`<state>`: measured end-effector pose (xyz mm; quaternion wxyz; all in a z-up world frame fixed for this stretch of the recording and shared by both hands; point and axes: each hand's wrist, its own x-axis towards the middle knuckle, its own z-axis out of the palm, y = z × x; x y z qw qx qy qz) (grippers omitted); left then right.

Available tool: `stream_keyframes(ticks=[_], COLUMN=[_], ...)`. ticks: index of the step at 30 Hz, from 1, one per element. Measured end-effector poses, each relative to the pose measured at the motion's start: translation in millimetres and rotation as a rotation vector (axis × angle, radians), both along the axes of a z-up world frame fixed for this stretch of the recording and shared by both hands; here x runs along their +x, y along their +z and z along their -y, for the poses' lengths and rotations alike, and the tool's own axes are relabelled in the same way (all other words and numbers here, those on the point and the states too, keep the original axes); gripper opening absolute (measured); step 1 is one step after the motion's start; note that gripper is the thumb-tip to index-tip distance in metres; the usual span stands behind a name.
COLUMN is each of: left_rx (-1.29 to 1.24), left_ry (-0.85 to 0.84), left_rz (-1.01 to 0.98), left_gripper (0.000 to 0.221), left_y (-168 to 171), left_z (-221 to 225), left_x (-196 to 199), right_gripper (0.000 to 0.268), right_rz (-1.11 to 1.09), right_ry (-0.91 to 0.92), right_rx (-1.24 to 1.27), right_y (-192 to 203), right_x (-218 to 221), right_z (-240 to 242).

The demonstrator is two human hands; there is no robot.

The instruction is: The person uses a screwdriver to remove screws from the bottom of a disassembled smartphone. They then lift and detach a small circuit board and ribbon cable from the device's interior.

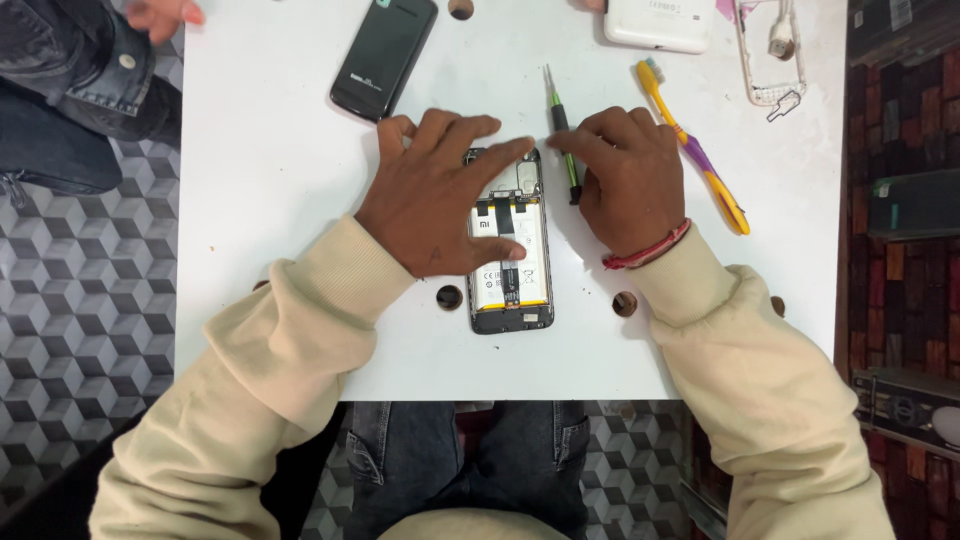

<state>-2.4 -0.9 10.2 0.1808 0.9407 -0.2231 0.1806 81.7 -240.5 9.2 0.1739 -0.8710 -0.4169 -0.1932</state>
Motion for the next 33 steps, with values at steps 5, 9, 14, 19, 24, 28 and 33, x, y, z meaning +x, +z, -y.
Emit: stream_keyframes(ticks=[5, 9, 14, 19, 24, 28, 33], left_rx=[0.009, -0.018, -0.41, -0.664, -0.434, -0.228, -0.175], left_ry=[0.002, 0.045, 0.091, 0.254, 0.127, -0.032, -0.049], left_rz=[0.015, 0.019, 0.234, 0.37, 0.602, 0.713, 0.388], left_gripper=[0.091, 0.076, 0.052, 0.011, 0.005, 0.018, 0.025], left_y=[-5, -12, -6, 23, 30, 30, 11], left_z=[-1, -3, -5, -13, -18, -24, -13], left_x=[2, 5, 9, -16, -31, -12, 1], right_gripper=[0.039, 0.038, 0.035, 0.036, 0.037, 0.037, 0.039], right_rz=[0.022, 0.058, 0.056, 0.08, 0.087, 0.08, 0.087], right_ry=[0.009, 0.005, 0.001, 0.03, 0.053, 0.049, 0.049], right_rx=[0.006, -0.028, -0.029, -0.028, -0.038, -0.057, -0.042], right_y=[-4, -5, -2, 0, -11, -4, -4], right_x=[3, 2, -1, -2, 2, 0, -2], right_z=[0, -2, -4, -4, 3, 1, 1])
